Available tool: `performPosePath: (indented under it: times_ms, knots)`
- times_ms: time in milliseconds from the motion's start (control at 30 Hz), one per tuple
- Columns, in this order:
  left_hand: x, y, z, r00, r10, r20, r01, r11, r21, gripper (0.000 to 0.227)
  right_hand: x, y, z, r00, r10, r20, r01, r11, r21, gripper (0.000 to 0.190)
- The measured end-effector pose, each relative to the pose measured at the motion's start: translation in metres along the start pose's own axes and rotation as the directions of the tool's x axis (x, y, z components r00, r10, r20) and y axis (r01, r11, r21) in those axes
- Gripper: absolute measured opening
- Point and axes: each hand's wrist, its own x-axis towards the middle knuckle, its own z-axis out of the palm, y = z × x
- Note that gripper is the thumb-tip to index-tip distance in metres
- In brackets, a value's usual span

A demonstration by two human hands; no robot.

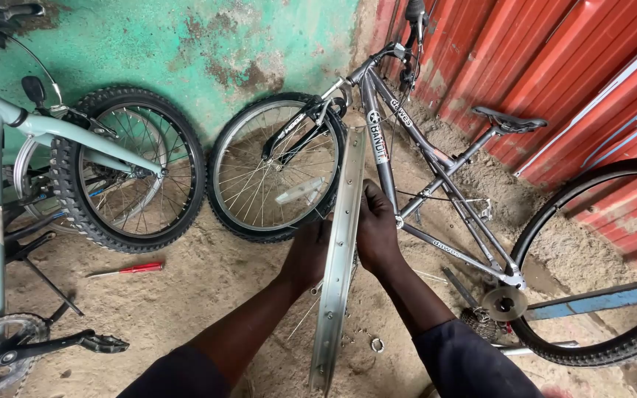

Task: The person is working on a bicycle wheel, using a spoke wrench to tighten the spokes. They rotate the wheel to access different spokes and adjust the tension.

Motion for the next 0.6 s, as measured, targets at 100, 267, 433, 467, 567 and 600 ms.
performPosePath:
  times_ms: [100, 267, 433, 467, 567, 600]
  knots:
    - [0.009, 0.003, 0.011, 0.999, 0.014, 0.037, -0.013, 0.999, -0.037, 0.048, 0.0, -0.001, -0.002, 0.999, -0.043, 0.019, 0.043, 0.998, -0.039, 0.024]
    - [0.013, -0.009, 0.009, 0.995, 0.038, 0.093, -0.029, 0.995, -0.092, 0.047, -0.003, -0.005, -0.003, 0.999, -0.028, 0.047, 0.03, 0.998, -0.058, 0.027]
    - [0.017, -0.02, 0.01, 0.988, 0.063, 0.139, -0.042, 0.988, -0.149, 0.045, -0.01, -0.013, 0.005, 0.998, -0.023, 0.061, 0.027, 0.997, -0.075, 0.027]
    - [0.017, -0.022, 0.009, 0.985, 0.073, 0.157, -0.046, 0.985, -0.168, 0.045, -0.013, -0.018, 0.008, 0.998, -0.028, 0.064, 0.033, 0.996, -0.086, 0.025]
    - [0.019, -0.029, 0.007, 0.977, 0.096, 0.192, -0.055, 0.977, -0.206, 0.044, -0.016, -0.031, 0.014, 0.995, -0.058, 0.086, 0.069, 0.989, -0.131, 0.023]
    - [0.02, -0.031, 0.006, 0.972, 0.107, 0.209, -0.059, 0.972, -0.225, 0.044, -0.016, -0.035, 0.016, 0.991, -0.08, 0.107, 0.096, 0.982, -0.164, 0.023]
